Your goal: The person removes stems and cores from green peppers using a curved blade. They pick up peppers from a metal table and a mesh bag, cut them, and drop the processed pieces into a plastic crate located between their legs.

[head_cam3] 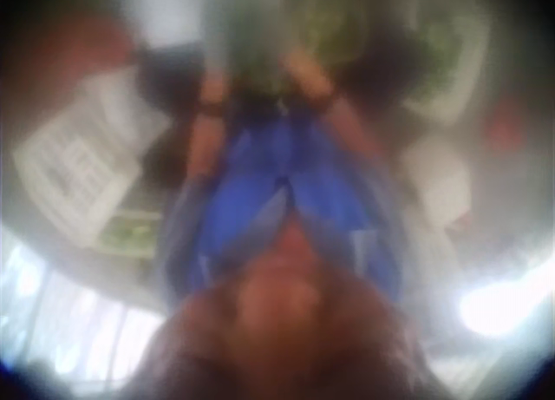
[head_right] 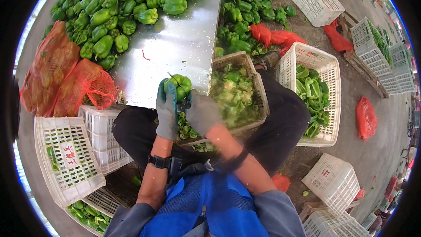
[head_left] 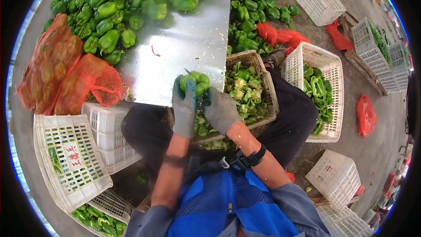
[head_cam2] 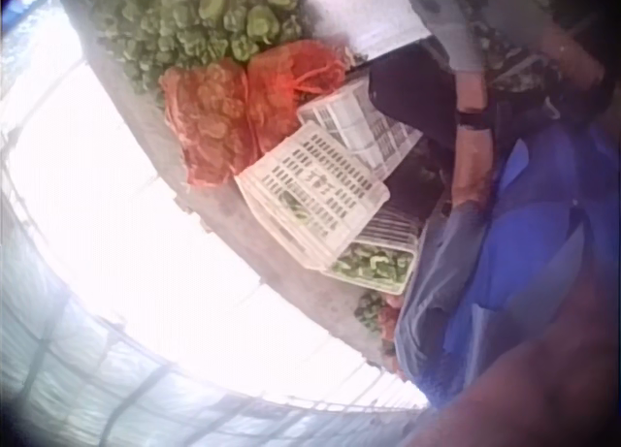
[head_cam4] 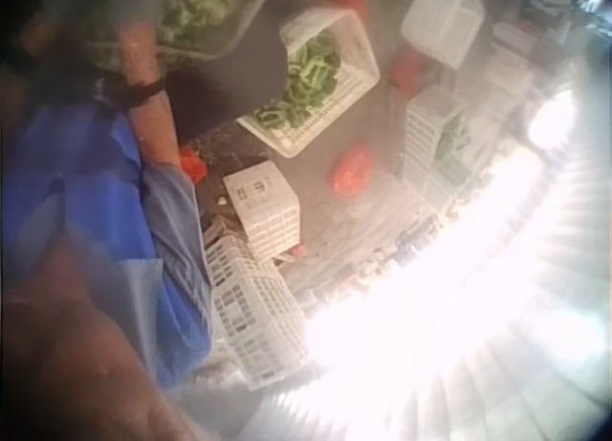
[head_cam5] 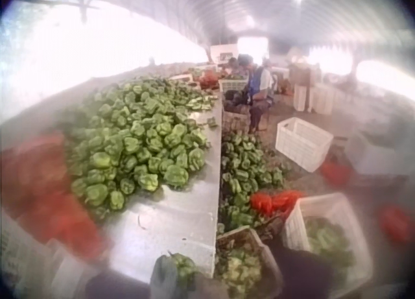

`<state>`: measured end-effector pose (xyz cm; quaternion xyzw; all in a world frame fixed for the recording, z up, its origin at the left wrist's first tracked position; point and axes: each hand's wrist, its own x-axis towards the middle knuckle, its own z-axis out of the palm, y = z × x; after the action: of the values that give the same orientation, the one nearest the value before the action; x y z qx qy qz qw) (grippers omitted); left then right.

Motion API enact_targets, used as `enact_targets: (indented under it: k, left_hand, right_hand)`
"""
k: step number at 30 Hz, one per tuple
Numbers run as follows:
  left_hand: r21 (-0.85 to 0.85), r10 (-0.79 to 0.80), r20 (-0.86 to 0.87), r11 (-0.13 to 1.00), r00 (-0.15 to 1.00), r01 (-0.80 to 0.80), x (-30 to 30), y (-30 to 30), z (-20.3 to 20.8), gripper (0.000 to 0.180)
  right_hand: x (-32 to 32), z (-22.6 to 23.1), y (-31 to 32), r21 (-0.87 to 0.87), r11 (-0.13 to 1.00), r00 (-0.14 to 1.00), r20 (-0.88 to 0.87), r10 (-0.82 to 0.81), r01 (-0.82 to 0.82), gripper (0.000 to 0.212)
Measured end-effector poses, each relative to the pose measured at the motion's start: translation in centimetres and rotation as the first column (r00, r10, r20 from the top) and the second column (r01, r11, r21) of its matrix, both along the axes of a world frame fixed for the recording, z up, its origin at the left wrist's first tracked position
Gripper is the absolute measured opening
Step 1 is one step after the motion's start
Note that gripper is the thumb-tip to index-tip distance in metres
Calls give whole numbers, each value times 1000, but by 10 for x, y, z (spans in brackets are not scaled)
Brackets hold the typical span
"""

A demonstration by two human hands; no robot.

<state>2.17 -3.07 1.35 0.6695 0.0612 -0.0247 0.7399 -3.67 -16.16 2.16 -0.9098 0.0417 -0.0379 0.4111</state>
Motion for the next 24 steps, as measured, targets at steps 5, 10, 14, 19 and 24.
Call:
enact_targets:
  k: [5, 10, 14, 19, 24]
  left_hand:
    - [-3, 53, -133, 999, 990, -54, 3, 11, 1, 45]
    - [-186, -22, -327, 982, 945, -41, -1, 11, 14, 48]
    - [-53, -39, -123, 998, 992, 32, 7, 20, 0, 50]
    - [-349, -110, -113, 935, 987, 64, 9, 40, -16, 60]
    - [-771, -290, -196, 636, 937, 36, 3, 39, -23, 73]
  right_hand:
    - [10, -15, 1, -94, 992, 996, 16, 87, -85, 34]
    - [17, -22, -2, -164, 978, 989, 53, 140, -129, 41]
    - [45, -14, -14, -7, 963, 953, -149, 266, -270, 47]
    - [72, -8, -47, 672, 740, 782, -465, 414, 7, 17]
    - [92, -10, -48, 716, 685, 815, -473, 336, 134, 29]
